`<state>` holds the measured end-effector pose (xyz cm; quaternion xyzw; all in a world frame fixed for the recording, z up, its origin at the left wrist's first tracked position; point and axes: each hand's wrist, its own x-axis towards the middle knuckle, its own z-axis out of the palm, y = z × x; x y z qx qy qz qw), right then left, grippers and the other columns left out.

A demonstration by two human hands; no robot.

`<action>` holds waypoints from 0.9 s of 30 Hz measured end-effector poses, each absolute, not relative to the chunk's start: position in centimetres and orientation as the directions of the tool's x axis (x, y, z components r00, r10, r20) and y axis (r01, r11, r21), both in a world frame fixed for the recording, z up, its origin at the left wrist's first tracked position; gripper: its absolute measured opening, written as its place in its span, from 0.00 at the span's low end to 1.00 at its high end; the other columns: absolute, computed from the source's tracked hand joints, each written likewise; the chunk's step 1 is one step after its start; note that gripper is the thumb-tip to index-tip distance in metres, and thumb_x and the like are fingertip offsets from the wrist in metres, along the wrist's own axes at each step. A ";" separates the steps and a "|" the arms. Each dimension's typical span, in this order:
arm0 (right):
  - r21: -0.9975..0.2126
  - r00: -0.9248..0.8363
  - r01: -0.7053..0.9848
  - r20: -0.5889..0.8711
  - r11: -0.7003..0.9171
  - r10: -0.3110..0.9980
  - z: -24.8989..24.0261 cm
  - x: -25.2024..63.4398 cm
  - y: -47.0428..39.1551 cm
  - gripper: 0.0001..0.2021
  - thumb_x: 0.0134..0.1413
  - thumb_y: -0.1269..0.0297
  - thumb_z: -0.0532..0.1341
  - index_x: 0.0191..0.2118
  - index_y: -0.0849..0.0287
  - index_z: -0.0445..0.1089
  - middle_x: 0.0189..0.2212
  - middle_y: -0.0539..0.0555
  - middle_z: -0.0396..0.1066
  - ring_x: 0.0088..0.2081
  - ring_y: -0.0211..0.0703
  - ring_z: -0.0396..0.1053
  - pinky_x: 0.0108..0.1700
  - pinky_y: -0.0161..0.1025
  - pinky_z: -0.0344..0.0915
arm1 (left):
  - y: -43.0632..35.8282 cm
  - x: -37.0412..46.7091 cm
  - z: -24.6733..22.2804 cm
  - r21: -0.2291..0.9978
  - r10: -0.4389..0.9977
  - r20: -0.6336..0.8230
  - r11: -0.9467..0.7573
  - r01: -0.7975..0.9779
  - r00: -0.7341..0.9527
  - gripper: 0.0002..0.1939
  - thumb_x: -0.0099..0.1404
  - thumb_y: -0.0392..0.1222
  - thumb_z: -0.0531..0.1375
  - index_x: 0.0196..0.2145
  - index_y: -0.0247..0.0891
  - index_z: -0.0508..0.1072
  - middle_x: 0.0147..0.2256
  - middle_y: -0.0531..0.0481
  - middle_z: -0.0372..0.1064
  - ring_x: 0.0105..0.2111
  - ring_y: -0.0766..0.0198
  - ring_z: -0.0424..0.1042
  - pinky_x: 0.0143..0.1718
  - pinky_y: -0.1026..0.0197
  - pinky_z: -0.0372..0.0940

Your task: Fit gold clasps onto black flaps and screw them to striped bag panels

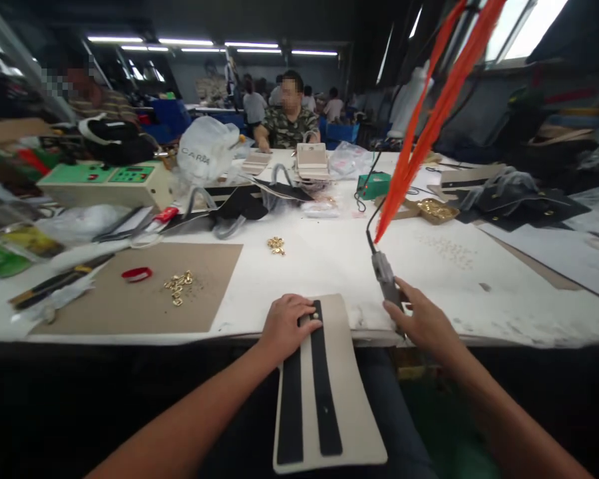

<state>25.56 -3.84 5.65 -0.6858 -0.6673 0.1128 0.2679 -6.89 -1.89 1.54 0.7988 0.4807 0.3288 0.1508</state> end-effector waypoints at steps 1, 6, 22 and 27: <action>-0.477 0.092 0.878 0.250 0.040 0.964 5.5 26.1 -4.8 0.30 0.63 0.47 0.60 0.65 0.57 0.68 0.55 0.63 0.75 0.53 0.61 0.75 0.54 0.56 0.71 | -2.0 -6.8 1.5 0.558 0.870 0.373 -0.488 0.671 0.323 0.11 0.61 0.44 0.73 0.42 0.45 0.84 0.47 0.48 0.82 0.51 0.52 0.76 0.55 0.44 0.69; -0.359 -0.062 0.884 0.543 0.298 0.837 4.4 24.7 -10.5 0.21 0.64 0.56 0.63 0.60 0.56 0.74 0.54 0.64 0.75 0.55 0.61 0.73 0.58 0.58 0.71 | -2.3 -6.6 1.2 0.586 0.890 0.335 -0.453 0.671 0.308 0.12 0.61 0.45 0.74 0.42 0.44 0.84 0.48 0.48 0.82 0.53 0.50 0.74 0.57 0.43 0.67; -0.836 -0.147 0.492 0.195 0.243 0.970 11.0 16.8 -13.0 0.17 0.62 0.46 0.66 0.36 0.54 0.83 0.32 0.54 0.82 0.32 0.55 0.81 0.33 0.41 0.79 | -9.6 -9.5 6.4 0.969 0.986 0.003 0.039 -0.245 0.169 0.25 0.70 0.61 0.62 0.48 0.36 0.83 0.46 0.41 0.83 0.49 0.47 0.80 0.54 0.48 0.73; -0.925 -0.359 0.342 -0.292 -0.166 0.886 14.0 14.3 -10.8 0.23 0.60 0.41 0.67 0.43 0.59 0.80 0.35 0.56 0.82 0.34 0.54 0.80 0.33 0.40 0.77 | -15.1 -10.4 8.9 0.656 0.977 -0.057 0.193 -0.729 0.207 0.37 0.63 0.70 0.64 0.53 0.33 0.81 0.51 0.35 0.81 0.56 0.38 0.76 0.61 0.44 0.68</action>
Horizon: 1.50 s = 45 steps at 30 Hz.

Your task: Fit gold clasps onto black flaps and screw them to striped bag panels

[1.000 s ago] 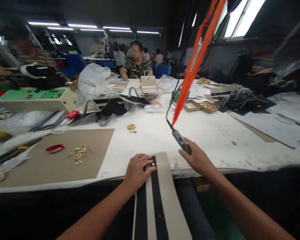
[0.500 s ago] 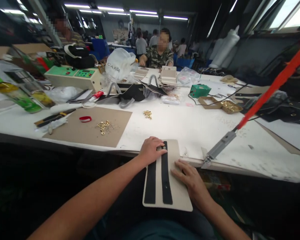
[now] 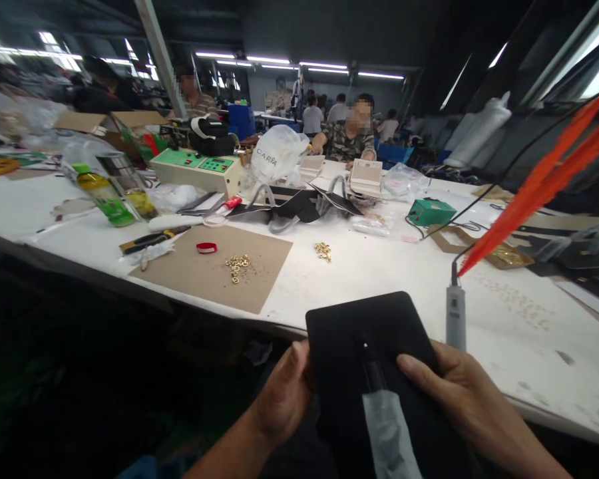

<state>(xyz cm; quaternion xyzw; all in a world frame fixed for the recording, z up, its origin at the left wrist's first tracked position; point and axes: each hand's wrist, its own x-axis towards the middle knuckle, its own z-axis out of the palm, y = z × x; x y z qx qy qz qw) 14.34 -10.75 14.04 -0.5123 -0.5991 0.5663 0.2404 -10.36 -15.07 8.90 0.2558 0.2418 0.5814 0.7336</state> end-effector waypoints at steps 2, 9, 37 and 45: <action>-0.917 -0.495 0.317 -0.377 -0.242 0.783 13.8 12.5 -9.2 0.23 0.61 0.41 0.66 0.46 0.58 0.79 0.36 0.56 0.81 0.34 0.53 0.79 0.35 0.41 0.77 | -15.9 -10.3 8.5 0.584 0.972 -0.138 0.236 -0.777 0.192 0.29 0.63 0.57 0.71 0.55 0.35 0.80 0.51 0.36 0.80 0.57 0.39 0.76 0.64 0.42 0.66; -0.863 -0.421 0.453 0.012 0.221 0.907 10.3 5.3 -2.6 0.21 0.59 0.47 0.68 0.52 0.54 0.77 0.43 0.56 0.80 0.42 0.51 0.78 0.47 0.46 0.74 | -15.8 -9.7 4.1 0.476 0.896 -0.443 0.224 -0.850 -0.012 0.24 0.65 0.47 0.70 0.55 0.32 0.80 0.50 0.35 0.81 0.56 0.41 0.78 0.65 0.42 0.65; -0.361 -0.868 0.461 0.009 0.811 0.497 4.2 -22.3 6.6 0.09 0.65 0.65 0.61 0.43 0.53 0.80 0.45 0.56 0.79 0.45 0.49 0.74 0.44 0.39 0.65 | -17.0 -11.9 -2.7 0.413 0.805 -0.588 0.212 -0.886 -0.082 0.33 0.54 0.52 0.77 0.52 0.30 0.81 0.48 0.31 0.81 0.54 0.35 0.78 0.63 0.38 0.65; -0.444 -0.823 0.465 0.102 0.766 0.558 7.2 -19.0 6.4 0.08 0.64 0.68 0.62 0.43 0.56 0.80 0.43 0.54 0.80 0.44 0.45 0.75 0.46 0.37 0.67 | -17.3 -12.0 0.4 0.487 0.775 -0.617 0.241 -0.840 -0.136 0.29 0.62 0.49 0.73 0.57 0.34 0.78 0.56 0.36 0.78 0.60 0.42 0.75 0.67 0.42 0.63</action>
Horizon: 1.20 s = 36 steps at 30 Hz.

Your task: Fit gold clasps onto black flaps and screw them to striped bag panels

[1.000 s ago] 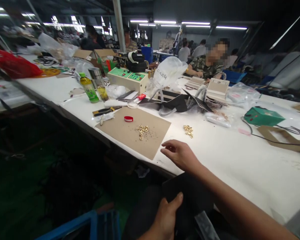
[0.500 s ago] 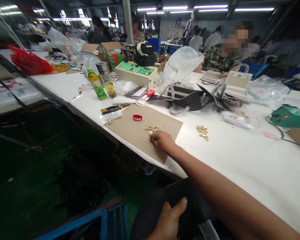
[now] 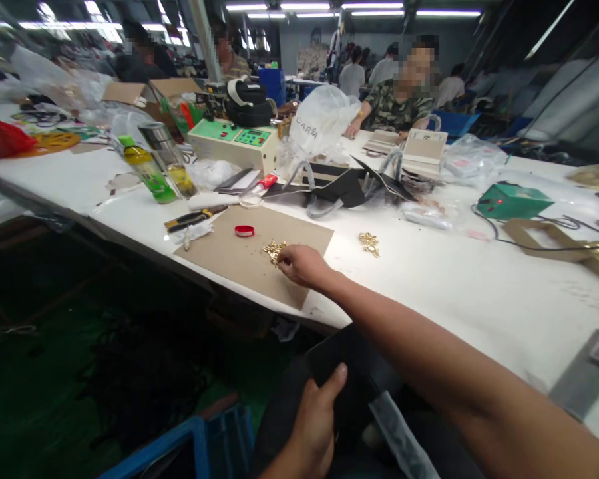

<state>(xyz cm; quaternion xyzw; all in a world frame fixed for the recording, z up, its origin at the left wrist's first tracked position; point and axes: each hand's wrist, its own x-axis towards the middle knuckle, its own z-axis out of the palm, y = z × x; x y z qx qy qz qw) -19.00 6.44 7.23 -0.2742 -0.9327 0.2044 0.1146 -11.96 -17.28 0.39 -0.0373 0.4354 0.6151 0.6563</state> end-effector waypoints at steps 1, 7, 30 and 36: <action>-0.489 -0.798 0.458 0.143 0.743 0.586 7.9 -17.0 6.1 0.08 0.66 0.67 0.62 0.43 0.56 0.79 0.43 0.53 0.80 0.43 0.43 0.75 0.46 0.36 0.67 | -17.2 -12.0 0.9 0.506 0.771 -0.619 0.244 -0.827 -0.151 0.28 0.63 0.49 0.72 0.58 0.35 0.78 0.56 0.37 0.78 0.60 0.43 0.75 0.68 0.43 0.62; -0.866 -0.461 0.318 0.215 0.387 0.861 10.3 -0.1 -1.3 0.06 0.62 0.62 0.68 0.38 0.58 0.78 0.31 0.49 0.79 0.31 0.39 0.75 0.36 0.35 0.69 | -16.4 -11.0 2.6 0.562 0.796 -0.580 0.239 -0.792 -0.172 0.29 0.65 0.47 0.71 0.61 0.36 0.76 0.56 0.38 0.78 0.57 0.45 0.77 0.65 0.43 0.66; -0.762 -0.239 0.433 0.417 0.481 0.877 6.0 13.3 -12.5 0.06 0.68 0.68 0.64 0.44 0.52 0.78 0.38 0.52 0.80 0.39 0.44 0.78 0.44 0.41 0.74 | -17.3 -2.8 5.8 0.981 0.958 -0.170 0.188 0.055 -0.231 0.20 0.71 0.53 0.64 0.52 0.37 0.83 0.50 0.44 0.82 0.51 0.49 0.80 0.52 0.56 0.74; -0.780 -0.106 0.466 0.420 0.418 0.901 6.1 13.0 -13.4 0.02 0.66 0.67 0.67 0.40 0.52 0.77 0.36 0.52 0.81 0.37 0.45 0.78 0.42 0.42 0.73 | -17.7 -2.6 5.9 0.985 0.974 -0.123 0.144 0.099 -0.188 0.18 0.73 0.51 0.62 0.53 0.39 0.82 0.50 0.45 0.82 0.49 0.50 0.80 0.52 0.57 0.73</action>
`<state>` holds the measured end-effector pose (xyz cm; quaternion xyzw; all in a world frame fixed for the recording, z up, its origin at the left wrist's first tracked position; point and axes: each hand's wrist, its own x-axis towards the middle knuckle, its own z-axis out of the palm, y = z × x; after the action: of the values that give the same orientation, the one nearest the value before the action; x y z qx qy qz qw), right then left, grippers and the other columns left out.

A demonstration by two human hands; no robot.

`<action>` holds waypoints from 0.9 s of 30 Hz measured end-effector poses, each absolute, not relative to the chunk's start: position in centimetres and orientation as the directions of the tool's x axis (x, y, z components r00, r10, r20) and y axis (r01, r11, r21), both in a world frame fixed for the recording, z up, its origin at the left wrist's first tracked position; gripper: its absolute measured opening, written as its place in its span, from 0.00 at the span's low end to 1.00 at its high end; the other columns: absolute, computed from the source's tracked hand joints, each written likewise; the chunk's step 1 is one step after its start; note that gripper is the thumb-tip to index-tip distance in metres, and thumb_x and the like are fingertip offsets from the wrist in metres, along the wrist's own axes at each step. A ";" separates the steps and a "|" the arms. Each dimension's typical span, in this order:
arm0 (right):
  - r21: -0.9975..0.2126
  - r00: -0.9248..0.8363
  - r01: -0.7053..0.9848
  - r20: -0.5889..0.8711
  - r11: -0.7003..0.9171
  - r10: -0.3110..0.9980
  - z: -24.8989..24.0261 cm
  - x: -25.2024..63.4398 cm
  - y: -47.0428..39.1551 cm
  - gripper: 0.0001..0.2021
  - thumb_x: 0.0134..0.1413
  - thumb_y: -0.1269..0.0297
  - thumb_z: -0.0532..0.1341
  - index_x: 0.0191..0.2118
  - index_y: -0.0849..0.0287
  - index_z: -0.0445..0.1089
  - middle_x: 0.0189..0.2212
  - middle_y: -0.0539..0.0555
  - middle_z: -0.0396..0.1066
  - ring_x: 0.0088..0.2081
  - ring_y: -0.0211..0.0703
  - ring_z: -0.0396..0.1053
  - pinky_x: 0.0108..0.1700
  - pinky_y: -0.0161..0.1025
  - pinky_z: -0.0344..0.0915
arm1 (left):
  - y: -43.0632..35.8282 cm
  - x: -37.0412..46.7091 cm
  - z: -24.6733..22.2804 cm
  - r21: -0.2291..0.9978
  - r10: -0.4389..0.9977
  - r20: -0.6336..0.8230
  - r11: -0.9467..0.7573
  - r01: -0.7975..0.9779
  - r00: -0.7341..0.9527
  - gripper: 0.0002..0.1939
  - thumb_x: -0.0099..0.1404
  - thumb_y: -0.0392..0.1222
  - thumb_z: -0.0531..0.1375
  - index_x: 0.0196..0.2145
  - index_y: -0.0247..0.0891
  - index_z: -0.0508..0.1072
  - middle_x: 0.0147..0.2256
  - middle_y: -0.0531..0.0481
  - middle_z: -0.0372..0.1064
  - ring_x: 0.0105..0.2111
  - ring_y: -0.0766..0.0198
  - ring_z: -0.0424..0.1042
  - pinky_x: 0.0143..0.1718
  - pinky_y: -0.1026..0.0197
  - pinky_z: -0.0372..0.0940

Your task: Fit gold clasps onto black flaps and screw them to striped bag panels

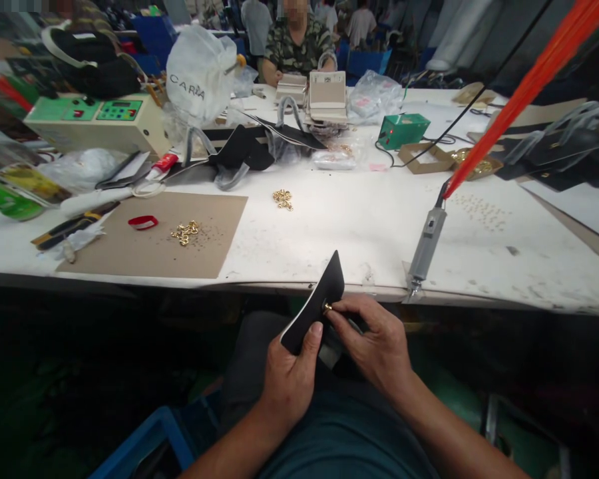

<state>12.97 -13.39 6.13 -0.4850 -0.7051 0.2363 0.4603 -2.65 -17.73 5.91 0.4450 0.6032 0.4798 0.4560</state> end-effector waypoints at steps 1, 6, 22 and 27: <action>-0.771 -0.096 0.474 0.435 0.425 0.896 6.2 12.8 -13.5 0.02 0.66 0.67 0.67 0.39 0.52 0.77 0.36 0.52 0.80 0.37 0.45 0.78 0.41 0.43 0.73 | -17.9 -2.6 6.0 0.986 0.973 -0.123 0.143 0.091 -0.194 0.18 0.73 0.51 0.62 0.52 0.39 0.83 0.49 0.45 0.82 0.50 0.50 0.80 0.53 0.57 0.72; -0.714 -0.118 0.500 0.504 0.489 0.856 6.5 12.1 -14.3 0.07 0.66 0.70 0.64 0.45 0.51 0.79 0.39 0.54 0.81 0.40 0.47 0.78 0.45 0.47 0.73 | -18.7 -2.6 6.7 0.990 0.968 -0.130 0.138 0.022 -0.215 0.14 0.69 0.50 0.65 0.45 0.39 0.85 0.45 0.45 0.83 0.50 0.48 0.78 0.54 0.56 0.71; -0.649 -0.280 0.519 0.485 0.556 0.828 8.1 12.5 -19.4 0.37 0.58 0.70 0.64 0.71 0.46 0.57 0.62 0.60 0.68 0.62 0.60 0.66 0.65 0.63 0.61 | -23.4 -2.8 8.7 0.994 0.997 0.066 -0.063 -0.086 0.027 0.44 0.55 0.39 0.73 0.68 0.43 0.69 0.67 0.41 0.65 0.69 0.36 0.60 0.71 0.46 0.56; -0.709 -0.211 0.404 0.542 0.578 0.813 8.2 12.9 -19.5 0.27 0.66 0.75 0.59 0.65 0.44 0.67 0.56 0.56 0.74 0.57 0.53 0.72 0.58 0.54 0.71 | -23.8 -2.8 8.3 0.991 0.991 0.132 -0.131 0.033 -0.036 0.32 0.64 0.35 0.67 0.66 0.42 0.70 0.65 0.39 0.67 0.65 0.44 0.66 0.68 0.48 0.61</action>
<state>12.88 -19.52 8.19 -0.4069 -0.7482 0.2135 0.4786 -2.84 -23.75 8.31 0.5299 0.4830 0.5334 0.4487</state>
